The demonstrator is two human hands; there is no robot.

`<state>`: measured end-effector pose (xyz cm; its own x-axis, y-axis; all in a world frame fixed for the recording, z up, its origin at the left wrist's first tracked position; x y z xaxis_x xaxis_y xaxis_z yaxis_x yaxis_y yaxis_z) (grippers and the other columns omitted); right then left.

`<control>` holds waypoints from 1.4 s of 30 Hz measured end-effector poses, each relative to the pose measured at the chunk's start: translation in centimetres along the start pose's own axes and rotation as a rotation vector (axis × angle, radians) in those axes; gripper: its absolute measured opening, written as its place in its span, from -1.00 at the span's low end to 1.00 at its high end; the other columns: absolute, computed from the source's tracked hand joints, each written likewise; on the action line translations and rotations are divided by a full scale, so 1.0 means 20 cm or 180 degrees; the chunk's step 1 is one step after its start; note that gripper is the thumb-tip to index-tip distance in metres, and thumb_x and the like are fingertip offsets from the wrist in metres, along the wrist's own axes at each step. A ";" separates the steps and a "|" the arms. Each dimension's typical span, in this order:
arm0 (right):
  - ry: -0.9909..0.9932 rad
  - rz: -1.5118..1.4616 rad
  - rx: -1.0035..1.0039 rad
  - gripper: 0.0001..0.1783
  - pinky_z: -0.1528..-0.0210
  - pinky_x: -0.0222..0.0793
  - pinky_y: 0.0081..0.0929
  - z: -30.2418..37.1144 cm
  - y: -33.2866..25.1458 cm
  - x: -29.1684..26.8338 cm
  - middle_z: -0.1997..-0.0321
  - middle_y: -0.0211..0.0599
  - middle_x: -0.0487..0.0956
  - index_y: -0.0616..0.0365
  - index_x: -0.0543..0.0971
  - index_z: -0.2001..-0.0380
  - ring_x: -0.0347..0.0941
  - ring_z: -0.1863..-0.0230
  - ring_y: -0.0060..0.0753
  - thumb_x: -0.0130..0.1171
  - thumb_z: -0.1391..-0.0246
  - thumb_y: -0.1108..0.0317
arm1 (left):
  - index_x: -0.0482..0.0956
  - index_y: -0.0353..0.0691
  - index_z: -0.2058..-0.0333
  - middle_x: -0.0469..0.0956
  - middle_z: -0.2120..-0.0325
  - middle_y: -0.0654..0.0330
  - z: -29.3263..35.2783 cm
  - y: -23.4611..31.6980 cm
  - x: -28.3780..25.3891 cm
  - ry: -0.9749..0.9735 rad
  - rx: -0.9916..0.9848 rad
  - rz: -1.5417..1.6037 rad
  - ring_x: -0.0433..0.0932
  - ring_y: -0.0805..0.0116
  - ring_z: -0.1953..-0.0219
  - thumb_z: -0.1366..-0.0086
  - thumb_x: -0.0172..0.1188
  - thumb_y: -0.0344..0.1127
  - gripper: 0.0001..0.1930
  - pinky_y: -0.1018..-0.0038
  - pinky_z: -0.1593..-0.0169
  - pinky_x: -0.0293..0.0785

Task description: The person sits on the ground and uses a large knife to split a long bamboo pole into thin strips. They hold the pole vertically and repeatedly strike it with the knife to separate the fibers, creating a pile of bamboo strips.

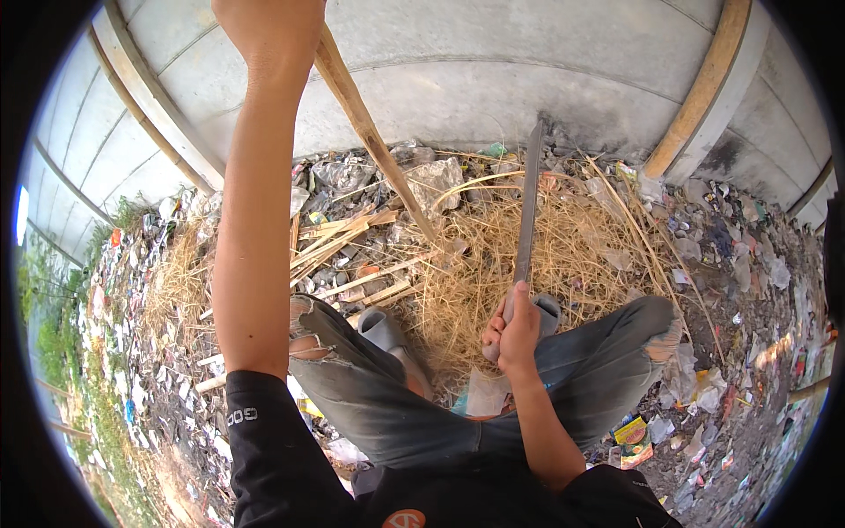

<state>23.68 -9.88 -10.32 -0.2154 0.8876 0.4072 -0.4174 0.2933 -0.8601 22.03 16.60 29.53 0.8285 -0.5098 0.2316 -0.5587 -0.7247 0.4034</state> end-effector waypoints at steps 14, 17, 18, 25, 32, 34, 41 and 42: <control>-0.1350 -0.0156 -0.1662 -0.45 0.66 0.15 -0.59 0.05 -0.18 0.56 0.73 -0.48 0.24 0.16 0.33 0.47 0.18 0.73 -0.63 -0.19 -0.42 -0.10 | 0.39 -0.18 0.47 0.30 0.69 0.40 0.21 -0.46 0.02 0.0290 0.0186 -0.0563 0.21 0.62 0.66 -0.51 0.05 -0.04 -0.60 0.52 0.60 0.16; -0.0844 0.1314 -0.1356 -0.40 0.64 0.20 -0.43 -0.18 0.56 0.33 0.71 -0.41 0.32 0.17 0.37 0.49 0.28 0.69 -0.50 -0.11 -0.37 -0.17 | 0.39 -0.20 0.52 0.29 0.72 0.39 0.23 -0.42 0.05 0.0478 0.0503 -0.0755 0.23 0.59 0.67 -0.49 0.08 -0.01 -0.54 0.49 0.59 0.17; -0.0481 0.1598 -0.0383 -0.36 0.62 0.21 -0.35 -0.24 0.75 0.21 0.70 -0.38 0.34 0.19 0.39 0.52 0.31 0.66 -0.45 -0.10 -0.36 -0.20 | 0.39 -0.22 0.48 0.34 0.70 0.34 0.23 -0.46 0.03 0.0430 0.0219 -0.0659 0.28 0.59 0.68 -0.48 0.10 0.00 -0.56 0.53 0.61 0.21; -0.0383 0.2083 0.0452 -0.24 0.59 0.18 -0.26 -0.29 0.80 0.08 0.72 -0.38 0.36 0.21 0.44 0.65 0.29 0.69 -0.39 -0.09 -0.32 -0.29 | 0.37 -0.25 0.40 0.42 0.66 0.25 0.22 -0.59 -0.24 0.0433 -0.0609 -0.0277 0.34 0.56 0.71 -0.45 0.13 0.04 -0.56 0.58 0.65 0.24; -0.0534 0.2166 -0.0752 -0.29 0.60 0.16 -0.25 -0.29 0.73 0.11 0.74 -0.41 0.33 0.15 0.43 0.65 0.25 0.71 -0.40 -0.06 -0.33 -0.26 | 0.39 -0.31 0.36 0.43 0.61 0.21 -0.11 -0.36 -0.49 0.0493 -0.0483 0.0075 0.30 0.51 0.66 -0.44 0.11 -0.17 -0.70 0.52 0.56 0.21; -0.0156 0.2311 0.0041 -0.30 0.55 0.22 -0.23 -0.32 0.89 -0.03 0.69 -0.30 0.39 0.22 0.46 0.60 0.33 0.66 -0.30 -0.04 -0.33 -0.23 | 0.40 -0.33 0.35 0.44 0.59 0.19 -0.25 -0.17 -0.54 0.0521 -0.0298 0.0115 0.28 0.50 0.64 -0.44 0.10 -0.26 -0.75 0.50 0.52 0.20; 0.0248 0.1391 0.0858 -0.33 0.63 0.20 -0.33 -0.37 0.91 -0.13 0.70 -0.42 0.31 0.06 0.32 0.67 0.23 0.72 -0.46 -0.05 -0.33 -0.25 | 0.40 -0.34 0.30 0.48 0.55 0.13 -0.21 0.13 -0.50 0.0910 -0.0030 0.0092 0.31 0.47 0.63 -0.45 0.09 -0.30 -0.79 0.47 0.51 0.22; 0.0168 0.1152 0.0788 -0.34 0.64 0.19 -0.36 -0.37 0.83 -0.09 0.70 -0.44 0.29 0.05 0.30 0.66 0.21 0.72 -0.48 -0.05 -0.33 -0.25 | 0.42 -0.34 0.33 0.48 0.64 0.14 -0.20 0.09 -0.51 0.0788 0.0255 0.0034 0.39 0.47 0.70 -0.47 0.09 -0.16 -0.68 0.50 0.61 0.32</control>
<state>23.74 -3.95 -27.64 -0.3439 0.9363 0.0716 -0.5237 -0.1279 -0.8423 12.62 22.37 31.42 0.8011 -0.3957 0.4490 -0.5604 -0.7594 0.3306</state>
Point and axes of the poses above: each hand's wrist, its own z-axis away from the middle knuckle, its own x-axis out of the palm, y = z × x, the point moved 5 cm from there along -z, towards the middle knuckle
